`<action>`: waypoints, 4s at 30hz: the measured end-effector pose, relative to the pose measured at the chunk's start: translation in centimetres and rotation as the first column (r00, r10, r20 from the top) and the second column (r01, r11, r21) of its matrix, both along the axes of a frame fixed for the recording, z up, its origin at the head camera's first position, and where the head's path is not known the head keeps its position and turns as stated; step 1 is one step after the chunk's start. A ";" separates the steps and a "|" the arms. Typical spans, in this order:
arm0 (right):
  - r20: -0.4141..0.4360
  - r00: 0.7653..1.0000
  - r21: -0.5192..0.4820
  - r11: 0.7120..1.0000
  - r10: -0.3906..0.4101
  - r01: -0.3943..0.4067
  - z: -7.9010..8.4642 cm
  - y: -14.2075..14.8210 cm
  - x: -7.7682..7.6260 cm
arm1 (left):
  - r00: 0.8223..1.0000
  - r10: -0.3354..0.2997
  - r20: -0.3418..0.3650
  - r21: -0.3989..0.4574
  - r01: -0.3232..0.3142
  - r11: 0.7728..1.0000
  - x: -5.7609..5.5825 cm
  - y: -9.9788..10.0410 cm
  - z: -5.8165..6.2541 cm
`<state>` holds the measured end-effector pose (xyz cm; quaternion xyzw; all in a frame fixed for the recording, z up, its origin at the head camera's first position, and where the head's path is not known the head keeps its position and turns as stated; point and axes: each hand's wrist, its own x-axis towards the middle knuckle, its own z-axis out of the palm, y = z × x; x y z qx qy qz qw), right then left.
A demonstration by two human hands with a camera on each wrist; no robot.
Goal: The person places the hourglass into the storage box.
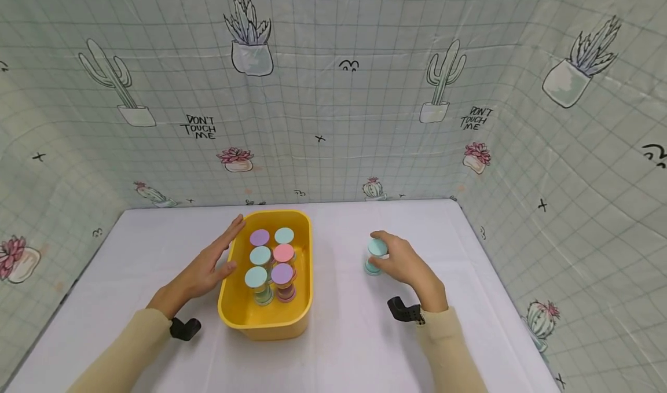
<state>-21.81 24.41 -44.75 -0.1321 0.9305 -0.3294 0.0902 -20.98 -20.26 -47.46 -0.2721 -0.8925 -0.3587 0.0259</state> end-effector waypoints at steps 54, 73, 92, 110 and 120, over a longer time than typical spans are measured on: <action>-0.438 0.879 -0.169 0.942 0.190 -0.288 12.7 -8.4 3.2 | 0.995 0.001 -0.097 0.075 0.006 0.997 -0.2 0.6 -2.0; -0.275 0.752 0.038 0.788 0.599 -0.614 13.9 -14.9 3.7 | 0.995 -0.019 -0.102 0.060 0.025 0.998 -0.3 0.5 -1.7; -0.084 0.726 0.155 0.728 0.683 -0.667 12.4 -17.3 3.3 | 0.990 -0.041 -0.132 0.057 0.049 0.997 -0.3 0.4 -1.6; -0.010 0.719 0.199 0.707 0.695 -0.679 11.7 -17.8 2.9 | 0.993 -0.014 -0.117 0.059 0.021 0.998 -0.2 0.5 -1.7; 0.076 0.700 0.292 0.655 0.710 -0.697 11.8 -18.5 2.7 | 0.994 -0.018 -0.106 0.039 0.023 0.999 -0.2 0.5 -1.6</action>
